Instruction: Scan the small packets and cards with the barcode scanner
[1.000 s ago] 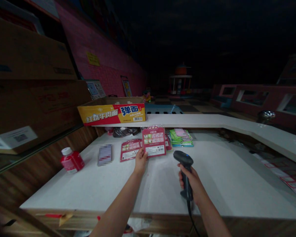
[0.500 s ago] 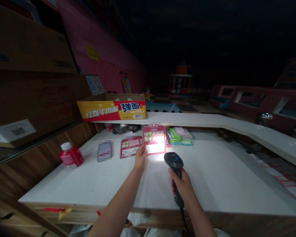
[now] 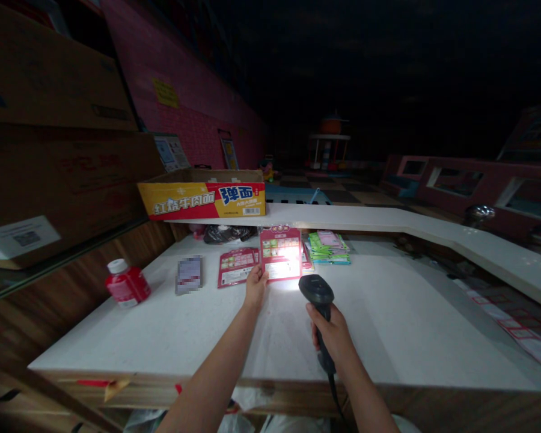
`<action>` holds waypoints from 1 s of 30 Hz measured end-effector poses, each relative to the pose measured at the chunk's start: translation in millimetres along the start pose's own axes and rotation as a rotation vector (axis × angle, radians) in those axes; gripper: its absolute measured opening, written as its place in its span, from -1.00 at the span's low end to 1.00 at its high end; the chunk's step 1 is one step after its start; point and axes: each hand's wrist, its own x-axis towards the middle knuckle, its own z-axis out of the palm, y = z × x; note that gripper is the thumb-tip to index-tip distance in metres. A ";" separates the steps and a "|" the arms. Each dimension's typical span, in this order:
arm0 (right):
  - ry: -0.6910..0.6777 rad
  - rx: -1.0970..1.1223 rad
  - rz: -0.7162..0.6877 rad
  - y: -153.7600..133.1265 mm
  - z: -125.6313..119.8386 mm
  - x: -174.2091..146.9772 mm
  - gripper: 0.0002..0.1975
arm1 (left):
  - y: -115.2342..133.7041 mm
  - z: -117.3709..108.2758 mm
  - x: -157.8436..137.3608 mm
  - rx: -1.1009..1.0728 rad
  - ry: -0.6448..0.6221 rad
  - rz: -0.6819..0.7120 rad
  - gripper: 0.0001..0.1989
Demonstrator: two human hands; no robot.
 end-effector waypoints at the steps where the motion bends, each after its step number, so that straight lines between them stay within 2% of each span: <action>1: -0.010 -0.011 0.000 0.7 -0.3 1.4 -0.54 | 0.2 0.2 -0.3 0.001 0.001 0.005 -0.67; 11: 0.003 0.007 -0.018 -4.8 14.4 16.4 -0.57 | -4.6 -2.3 -1.9 -0.020 -0.046 0.045 -0.58; 14: 0.009 0.033 -0.010 -5.3 12.2 19.9 -0.57 | -7.1 -2.2 -3.2 -0.019 -0.048 0.057 -0.60; 18: -0.009 0.211 0.077 -1.5 -7.6 27.8 -0.53 | -9.7 -1.9 -4.5 0.005 -0.023 0.061 -0.68; 24: -0.047 0.572 0.255 16.4 -58.0 43.9 -0.60 | -10.9 -1.2 -4.8 0.031 -0.020 0.066 -0.73; 27: -0.092 0.766 0.255 28.4 -77.0 47.4 -0.59 | -10.3 -0.9 -5.8 0.020 -0.038 0.073 -0.73; 30: -0.140 0.904 0.229 36.5 -85.9 48.7 -0.59 | -8.8 -1.4 -7.3 0.035 -0.040 0.068 -0.71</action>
